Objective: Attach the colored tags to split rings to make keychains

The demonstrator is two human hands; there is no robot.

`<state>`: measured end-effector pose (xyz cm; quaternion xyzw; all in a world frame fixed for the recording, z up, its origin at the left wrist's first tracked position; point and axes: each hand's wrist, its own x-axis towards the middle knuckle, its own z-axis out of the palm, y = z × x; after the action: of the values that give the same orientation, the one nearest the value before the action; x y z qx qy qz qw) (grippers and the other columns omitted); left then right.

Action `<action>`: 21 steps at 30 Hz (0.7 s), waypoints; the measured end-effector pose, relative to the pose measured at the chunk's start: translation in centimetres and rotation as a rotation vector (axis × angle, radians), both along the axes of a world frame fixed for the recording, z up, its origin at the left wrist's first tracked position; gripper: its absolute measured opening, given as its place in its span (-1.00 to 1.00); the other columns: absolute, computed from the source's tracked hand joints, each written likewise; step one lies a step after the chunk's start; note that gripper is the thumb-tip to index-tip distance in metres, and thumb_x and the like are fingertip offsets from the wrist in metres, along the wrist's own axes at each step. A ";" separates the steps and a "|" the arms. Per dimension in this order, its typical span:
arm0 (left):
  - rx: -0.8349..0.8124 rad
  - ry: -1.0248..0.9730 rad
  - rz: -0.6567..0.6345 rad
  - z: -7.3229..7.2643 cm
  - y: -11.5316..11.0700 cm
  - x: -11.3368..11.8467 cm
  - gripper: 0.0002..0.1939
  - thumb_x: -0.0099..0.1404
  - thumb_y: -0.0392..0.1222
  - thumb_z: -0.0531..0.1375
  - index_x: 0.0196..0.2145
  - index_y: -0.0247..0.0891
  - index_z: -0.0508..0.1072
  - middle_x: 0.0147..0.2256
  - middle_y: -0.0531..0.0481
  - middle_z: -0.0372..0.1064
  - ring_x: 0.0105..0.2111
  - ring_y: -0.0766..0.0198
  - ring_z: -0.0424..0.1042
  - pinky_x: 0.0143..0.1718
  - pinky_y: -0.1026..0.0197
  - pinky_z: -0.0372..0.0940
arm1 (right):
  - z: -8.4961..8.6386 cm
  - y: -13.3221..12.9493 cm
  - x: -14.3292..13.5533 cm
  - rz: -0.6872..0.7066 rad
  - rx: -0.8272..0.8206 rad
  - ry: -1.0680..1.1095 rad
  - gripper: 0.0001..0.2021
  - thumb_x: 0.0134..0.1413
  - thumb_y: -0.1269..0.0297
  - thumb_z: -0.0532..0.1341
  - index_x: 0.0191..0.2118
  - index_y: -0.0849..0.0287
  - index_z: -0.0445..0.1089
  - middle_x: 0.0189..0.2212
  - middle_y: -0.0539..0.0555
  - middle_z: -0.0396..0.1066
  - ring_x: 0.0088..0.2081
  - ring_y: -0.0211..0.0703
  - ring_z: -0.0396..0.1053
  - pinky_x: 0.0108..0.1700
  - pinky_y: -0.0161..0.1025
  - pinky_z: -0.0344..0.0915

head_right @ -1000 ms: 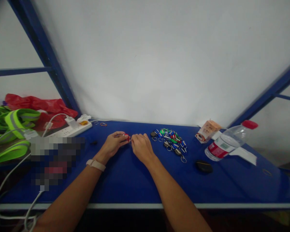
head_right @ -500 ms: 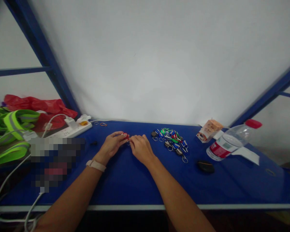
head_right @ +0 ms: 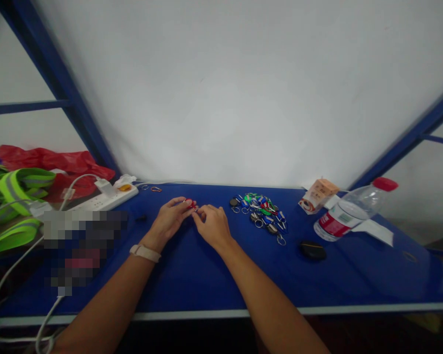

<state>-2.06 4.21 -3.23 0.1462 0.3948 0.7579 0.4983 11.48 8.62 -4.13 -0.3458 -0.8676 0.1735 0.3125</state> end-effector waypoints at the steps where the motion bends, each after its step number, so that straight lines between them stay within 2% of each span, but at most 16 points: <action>1: 0.002 0.001 -0.011 0.0 0.0 0.0 -0.71 0.01 -0.49 0.35 -0.36 -0.37 0.34 -0.44 -0.12 0.51 -0.37 0.18 0.55 -0.28 0.17 0.47 | 0.0 0.1 0.0 0.003 -0.002 0.006 -0.81 0.19 0.19 0.19 -0.39 0.15 0.44 -0.43 0.01 0.46 -0.37 -0.20 0.36 -0.12 -0.20 0.11; 7: 0.000 0.017 0.012 -0.2 0.1 0.0 -0.72 0.01 -0.48 0.36 -0.36 -0.37 0.35 -0.44 -0.10 0.50 -0.37 0.20 0.54 -0.26 0.14 0.47 | 0.1 0.3 0.2 0.064 -0.040 0.051 -0.85 0.17 0.28 0.19 -0.39 0.15 0.45 -0.44 -0.01 0.46 -0.44 -0.25 0.31 -0.12 -0.20 0.14; 10: -0.003 0.051 0.067 -0.2 0.1 0.0 -0.71 0.01 -0.48 0.36 -0.36 -0.36 0.34 -0.43 -0.11 0.50 -0.38 0.20 0.54 -0.27 0.13 0.47 | 0.3 0.2 0.3 0.148 -0.108 0.098 -0.86 0.16 0.30 0.19 -0.39 0.15 0.45 -0.46 -0.01 0.46 -0.45 -0.26 0.30 -0.23 -0.26 0.17; 17: 0.005 0.109 0.108 -0.1 0.0 0.0 -0.65 -0.07 -0.42 0.41 -0.36 -0.37 0.34 -0.46 -0.06 0.48 -0.42 0.22 0.54 -0.30 0.18 0.46 | 0.7 0.4 0.3 0.324 -0.427 0.336 -0.82 0.11 0.19 0.23 -0.38 0.19 0.45 -0.51 -0.03 0.40 -0.49 -0.30 0.27 -0.39 -0.33 0.17; 21: 0.006 0.156 0.066 -0.1 -0.1 0.2 -0.63 -0.10 -0.40 0.43 -0.36 -0.38 0.36 -0.47 -0.03 0.47 -0.41 0.24 0.52 -0.32 0.20 0.46 | 0.8 0.8 0.4 0.322 -0.585 0.511 -0.76 0.05 0.07 0.27 -0.37 0.17 0.44 -0.48 -0.02 0.42 -0.45 -0.26 0.33 -0.38 -0.32 0.23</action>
<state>-1.90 4.06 -3.31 0.1931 0.4350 0.7614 0.4402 11.91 9.40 -3.35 -0.2257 -0.7194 0.5392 0.3751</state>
